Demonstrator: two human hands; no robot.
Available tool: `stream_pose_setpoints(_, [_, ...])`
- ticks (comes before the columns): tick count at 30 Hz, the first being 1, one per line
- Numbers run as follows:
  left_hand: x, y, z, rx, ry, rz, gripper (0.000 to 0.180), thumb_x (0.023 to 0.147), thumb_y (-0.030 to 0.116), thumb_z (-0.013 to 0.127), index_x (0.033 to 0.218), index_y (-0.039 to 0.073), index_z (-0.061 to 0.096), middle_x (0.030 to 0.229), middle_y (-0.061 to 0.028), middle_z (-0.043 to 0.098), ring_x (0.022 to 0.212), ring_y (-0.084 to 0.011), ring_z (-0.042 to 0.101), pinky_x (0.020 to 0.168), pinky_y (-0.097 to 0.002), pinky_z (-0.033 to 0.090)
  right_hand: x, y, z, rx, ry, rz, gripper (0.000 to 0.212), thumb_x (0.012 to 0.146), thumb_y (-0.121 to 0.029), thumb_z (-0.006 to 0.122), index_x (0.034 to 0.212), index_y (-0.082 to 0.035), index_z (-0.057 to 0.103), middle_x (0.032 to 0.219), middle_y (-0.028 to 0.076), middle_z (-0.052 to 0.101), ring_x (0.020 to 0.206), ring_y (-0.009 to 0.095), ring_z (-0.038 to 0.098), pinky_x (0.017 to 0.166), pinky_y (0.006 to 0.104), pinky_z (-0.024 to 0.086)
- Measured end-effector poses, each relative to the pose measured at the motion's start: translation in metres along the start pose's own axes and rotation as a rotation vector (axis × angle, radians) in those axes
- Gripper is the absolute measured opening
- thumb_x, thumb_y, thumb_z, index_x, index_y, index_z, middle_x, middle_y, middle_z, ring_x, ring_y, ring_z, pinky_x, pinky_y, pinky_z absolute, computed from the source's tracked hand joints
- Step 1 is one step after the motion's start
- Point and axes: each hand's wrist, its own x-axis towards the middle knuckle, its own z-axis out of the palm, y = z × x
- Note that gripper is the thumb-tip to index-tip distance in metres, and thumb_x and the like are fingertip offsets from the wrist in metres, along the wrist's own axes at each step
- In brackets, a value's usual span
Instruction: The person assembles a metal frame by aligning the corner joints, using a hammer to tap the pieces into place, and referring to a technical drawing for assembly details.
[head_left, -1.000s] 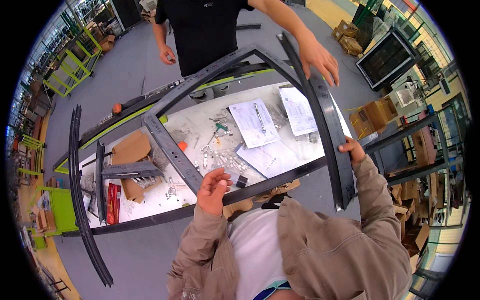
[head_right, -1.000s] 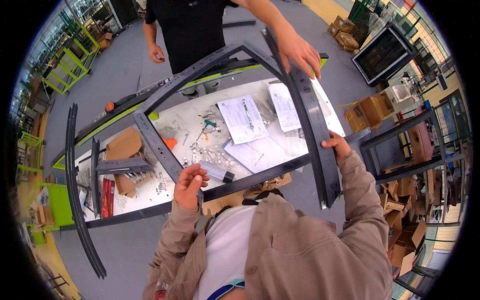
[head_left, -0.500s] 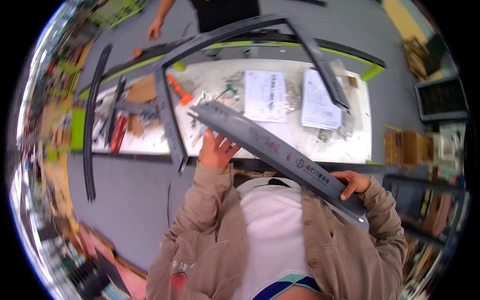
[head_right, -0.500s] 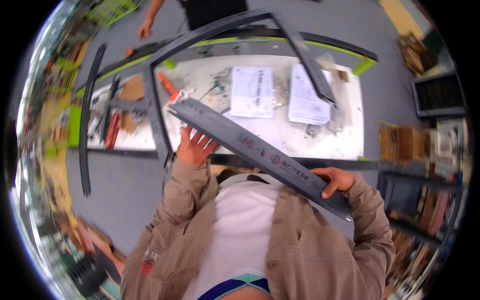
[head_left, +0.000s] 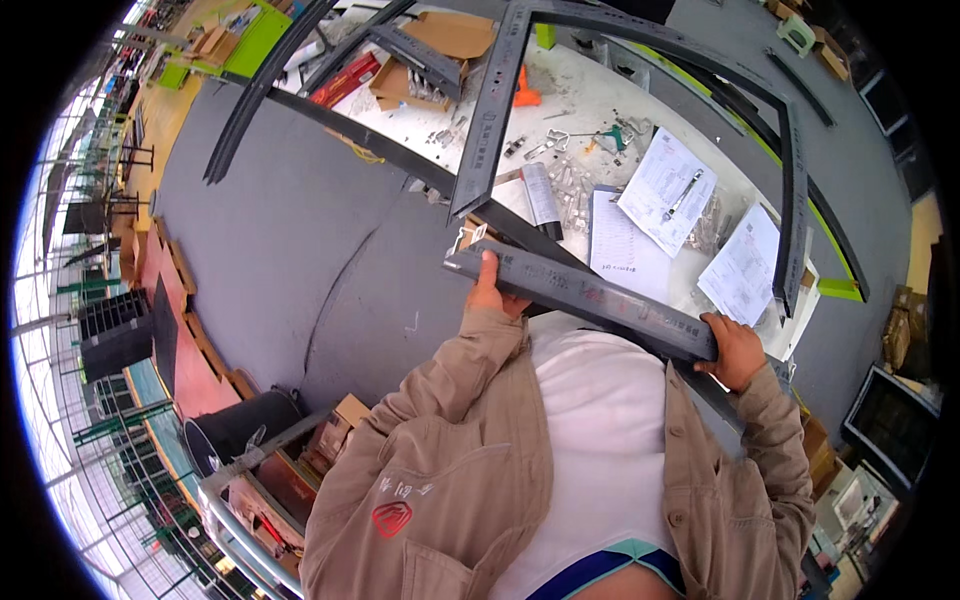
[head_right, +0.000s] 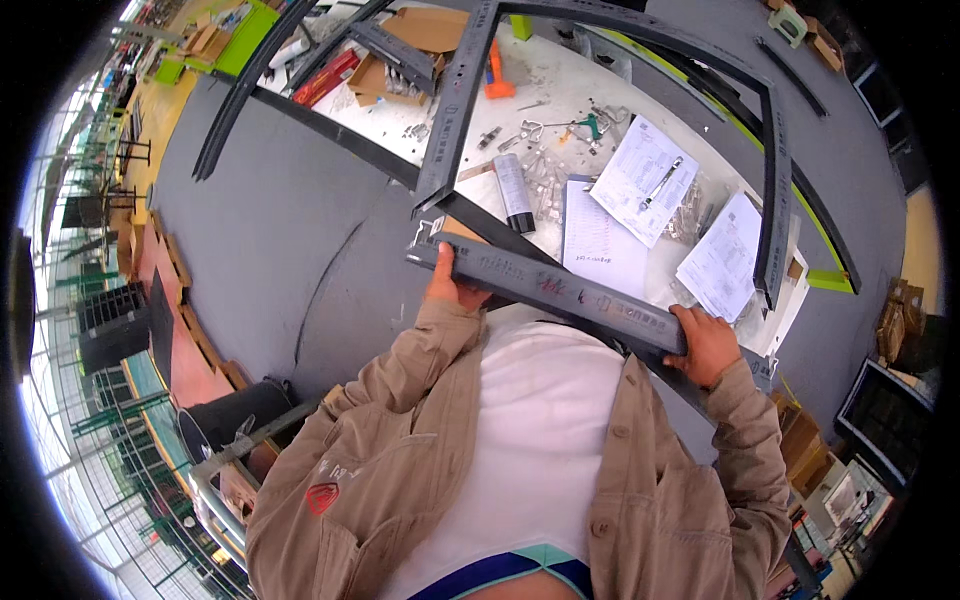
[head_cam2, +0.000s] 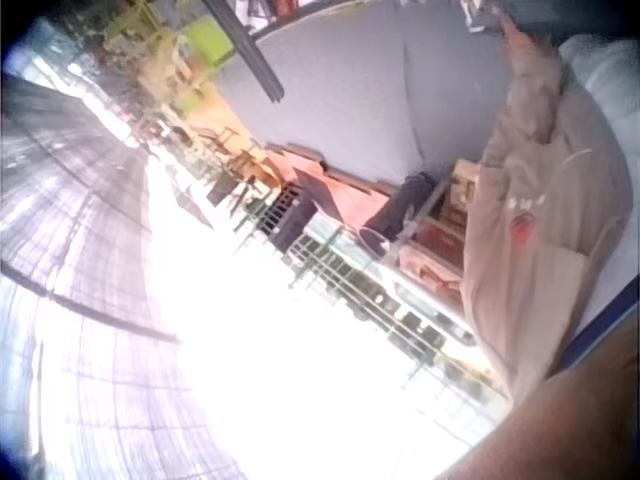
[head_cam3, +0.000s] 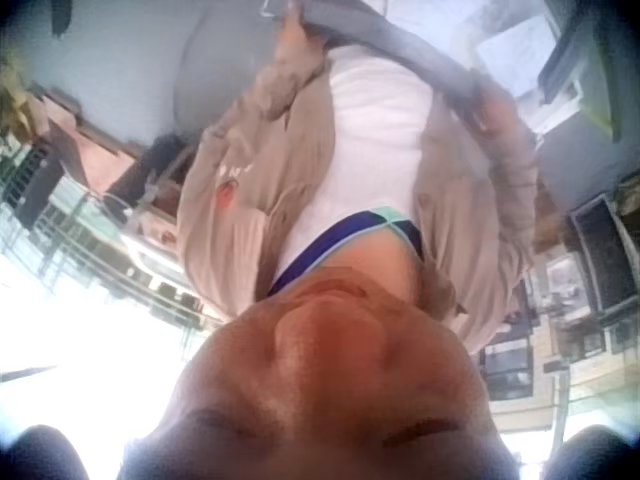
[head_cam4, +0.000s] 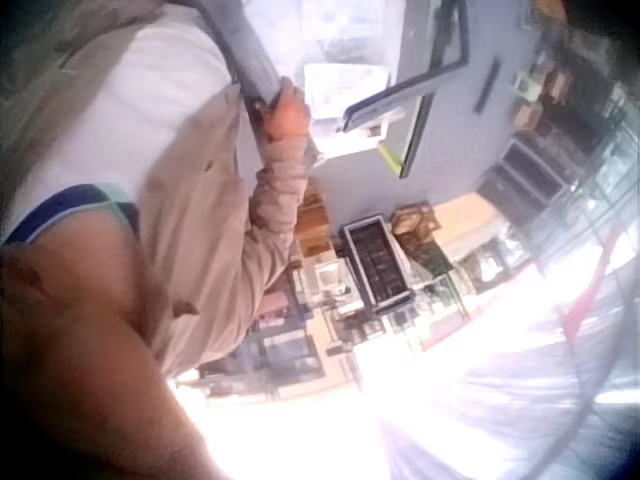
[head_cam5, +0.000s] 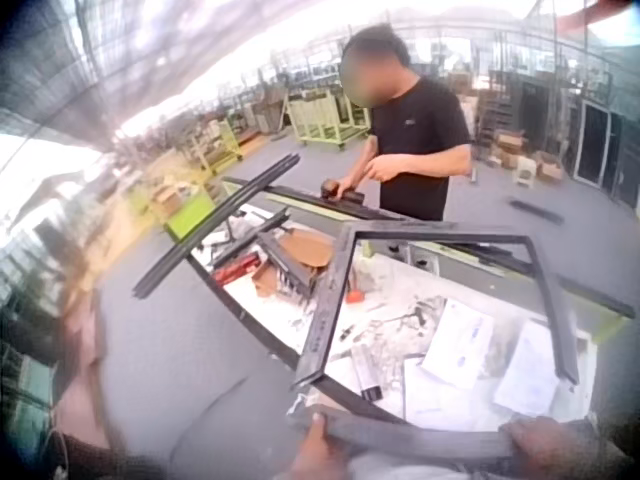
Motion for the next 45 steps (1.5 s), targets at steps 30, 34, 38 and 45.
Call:
stream_pose_setpoints(30, [0.153, 0.154, -0.028, 1.184, -0.069, 0.391, 0.062, 0.09, 0.049, 0.064, 0.116, -0.006, 0.056, 0.102, -0.0127, 0.065, 0.085, -0.0193, 0.06, 0.075, -0.0338, 0.051, 0.067, 0.033, 0.024, 0.005, 0.141, 0.053, 0.069, 0.069, -0.021, 0.076, 0.133, -0.022, 0.05, 0.104, 0.007, 0.062, 0.102, 0.027, 0.06, 0.086, 0.0426, 0.044])
stream_pose_setpoints(34, [0.157, 0.151, -0.024, 1.269, 0.013, 0.424, 0.065, 0.089, 0.047, 0.066, 0.12, -0.008, 0.053, 0.107, -0.0165, 0.062, 0.091, -0.0223, 0.059, 0.081, -0.035, 0.05, 0.066, 0.038, 0.027, -0.018, 0.167, 0.059, 0.069, 0.068, -0.021, 0.076, 0.132, -0.022, 0.051, 0.104, 0.007, 0.062, 0.101, 0.028, 0.061, 0.085, 0.043, 0.045])
stream_pose_setpoints(38, [0.116, 0.136, 0.021, 1.802, -0.008, 1.057, 0.06, 0.085, 0.035, 0.071, 0.123, -0.007, 0.052, 0.114, -0.0216, 0.061, 0.099, -0.0314, 0.059, 0.089, -0.0394, 0.047, 0.064, 0.039, 0.031, -0.024, 0.179, 0.066, 0.068, 0.067, -0.019, 0.076, 0.13, -0.021, 0.051, 0.103, 0.007, 0.063, 0.099, 0.028, 0.062, 0.083, 0.0432, 0.046])
stream_pose_setpoints(45, [0.013, -0.039, 0.155, 1.998, -1.327, 0.812, 0.066, 0.076, 0.033, 0.077, 0.127, 0.0, 0.051, 0.125, -0.0216, 0.055, 0.112, -0.0396, 0.055, 0.097, -0.0432, 0.044, 0.065, 0.044, 0.037, -0.023, 0.26, 0.042, 0.058, 0.069, -0.017, 0.074, 0.124, -0.018, 0.056, 0.1, 0.008, 0.065, 0.095, 0.028, 0.064, 0.082, 0.0418, 0.047])
